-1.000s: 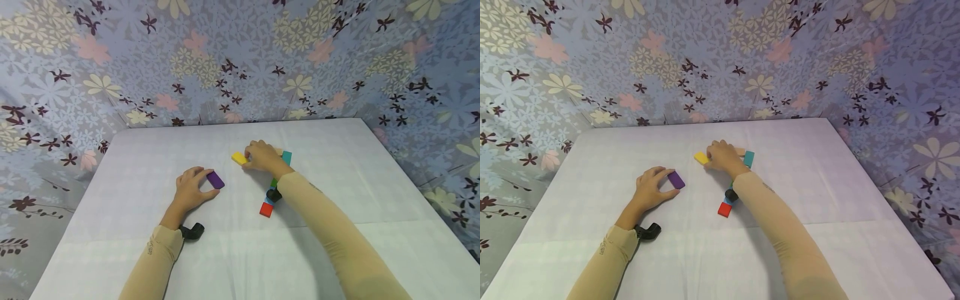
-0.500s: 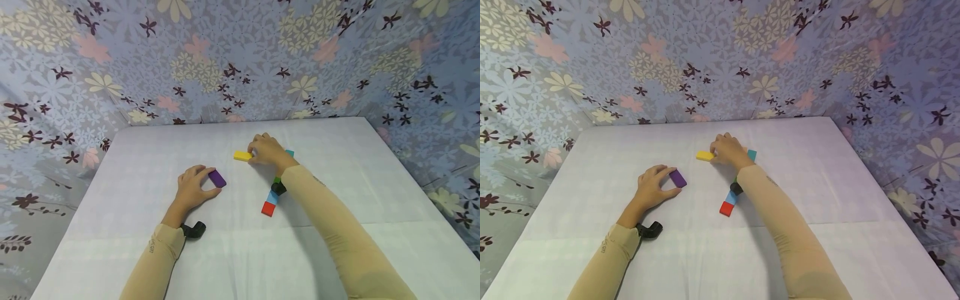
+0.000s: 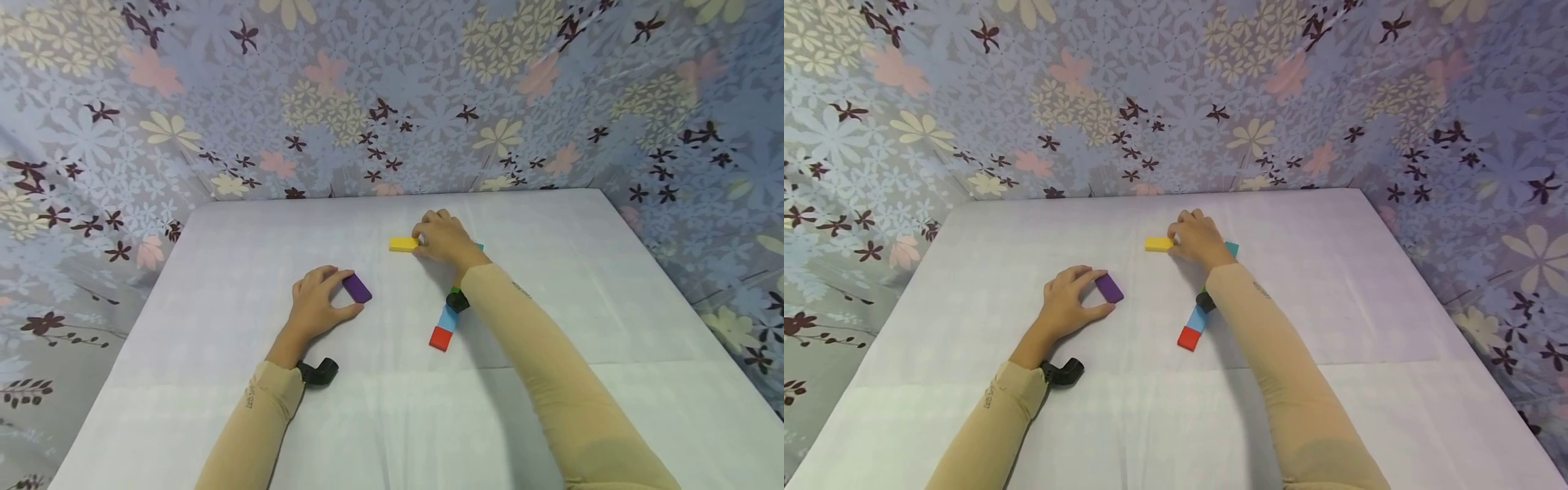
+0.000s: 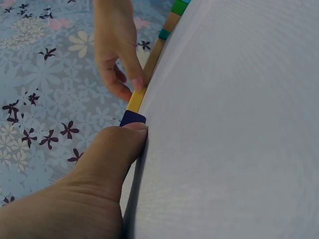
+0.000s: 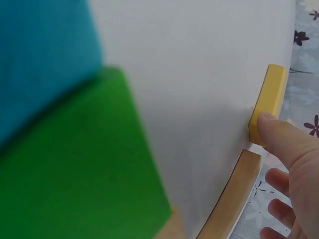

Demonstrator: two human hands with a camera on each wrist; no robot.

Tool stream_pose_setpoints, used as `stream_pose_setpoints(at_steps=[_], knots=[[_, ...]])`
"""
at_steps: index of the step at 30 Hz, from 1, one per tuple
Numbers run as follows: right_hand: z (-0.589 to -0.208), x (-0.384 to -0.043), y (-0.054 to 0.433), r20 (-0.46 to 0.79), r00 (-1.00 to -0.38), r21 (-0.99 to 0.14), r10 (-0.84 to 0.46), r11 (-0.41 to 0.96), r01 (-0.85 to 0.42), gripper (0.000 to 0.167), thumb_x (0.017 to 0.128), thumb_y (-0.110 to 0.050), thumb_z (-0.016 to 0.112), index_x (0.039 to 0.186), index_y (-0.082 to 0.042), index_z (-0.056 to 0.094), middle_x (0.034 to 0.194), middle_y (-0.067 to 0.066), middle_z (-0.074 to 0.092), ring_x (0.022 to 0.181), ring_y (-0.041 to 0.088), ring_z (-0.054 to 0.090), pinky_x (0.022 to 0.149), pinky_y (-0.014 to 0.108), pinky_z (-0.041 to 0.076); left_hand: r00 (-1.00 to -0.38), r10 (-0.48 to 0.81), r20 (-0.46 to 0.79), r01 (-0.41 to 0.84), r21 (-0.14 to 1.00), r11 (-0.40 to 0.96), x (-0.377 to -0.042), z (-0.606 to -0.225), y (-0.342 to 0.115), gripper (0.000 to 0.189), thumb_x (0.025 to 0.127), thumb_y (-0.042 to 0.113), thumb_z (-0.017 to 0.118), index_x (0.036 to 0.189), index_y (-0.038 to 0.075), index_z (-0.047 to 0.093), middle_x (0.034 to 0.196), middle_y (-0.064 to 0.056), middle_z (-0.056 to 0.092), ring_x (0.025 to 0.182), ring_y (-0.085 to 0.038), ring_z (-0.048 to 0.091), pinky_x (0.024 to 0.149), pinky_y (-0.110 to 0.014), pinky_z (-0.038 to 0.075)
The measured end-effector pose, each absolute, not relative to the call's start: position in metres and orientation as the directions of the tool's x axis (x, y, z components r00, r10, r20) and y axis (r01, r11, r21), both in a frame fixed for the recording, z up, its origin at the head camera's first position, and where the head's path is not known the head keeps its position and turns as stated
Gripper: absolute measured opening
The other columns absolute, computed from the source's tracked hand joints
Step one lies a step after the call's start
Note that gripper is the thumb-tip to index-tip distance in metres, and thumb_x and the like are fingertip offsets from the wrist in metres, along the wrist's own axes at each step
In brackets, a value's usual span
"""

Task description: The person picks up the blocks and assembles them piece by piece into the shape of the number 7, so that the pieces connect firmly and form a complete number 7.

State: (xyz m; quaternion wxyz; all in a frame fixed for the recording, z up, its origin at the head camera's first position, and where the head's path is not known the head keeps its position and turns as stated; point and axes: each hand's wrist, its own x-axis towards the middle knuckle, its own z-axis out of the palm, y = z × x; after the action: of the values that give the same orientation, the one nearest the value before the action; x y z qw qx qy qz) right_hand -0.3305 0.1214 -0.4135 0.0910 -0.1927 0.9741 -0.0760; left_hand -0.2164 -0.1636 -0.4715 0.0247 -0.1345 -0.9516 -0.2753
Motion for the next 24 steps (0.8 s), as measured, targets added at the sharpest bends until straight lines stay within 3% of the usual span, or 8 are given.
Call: stream_pose_setpoints(at_steps=[24], knots=[[-0.412, -0.337, 0.132, -0.175, -0.922, -0.185, -0.345, 0.931, -0.314, 0.038, 0.095, -0.038, 0.066, 0.127, -0.019, 0.064, 0.137, 0.008, 0.050, 0.128, 0.033, 0.039, 0.106, 0.052, 0.035, -0.960, 0.247, 0.128, 0.278, 0.504, 0.818, -0.219, -0.475, -0.162, 0.074, 0.078, 0.057, 0.075, 0.142, 0.029, 0.053, 0.148, -0.013, 0.045, 0.139, -0.034, 0.038, 0.110, -0.058, 0.022]])
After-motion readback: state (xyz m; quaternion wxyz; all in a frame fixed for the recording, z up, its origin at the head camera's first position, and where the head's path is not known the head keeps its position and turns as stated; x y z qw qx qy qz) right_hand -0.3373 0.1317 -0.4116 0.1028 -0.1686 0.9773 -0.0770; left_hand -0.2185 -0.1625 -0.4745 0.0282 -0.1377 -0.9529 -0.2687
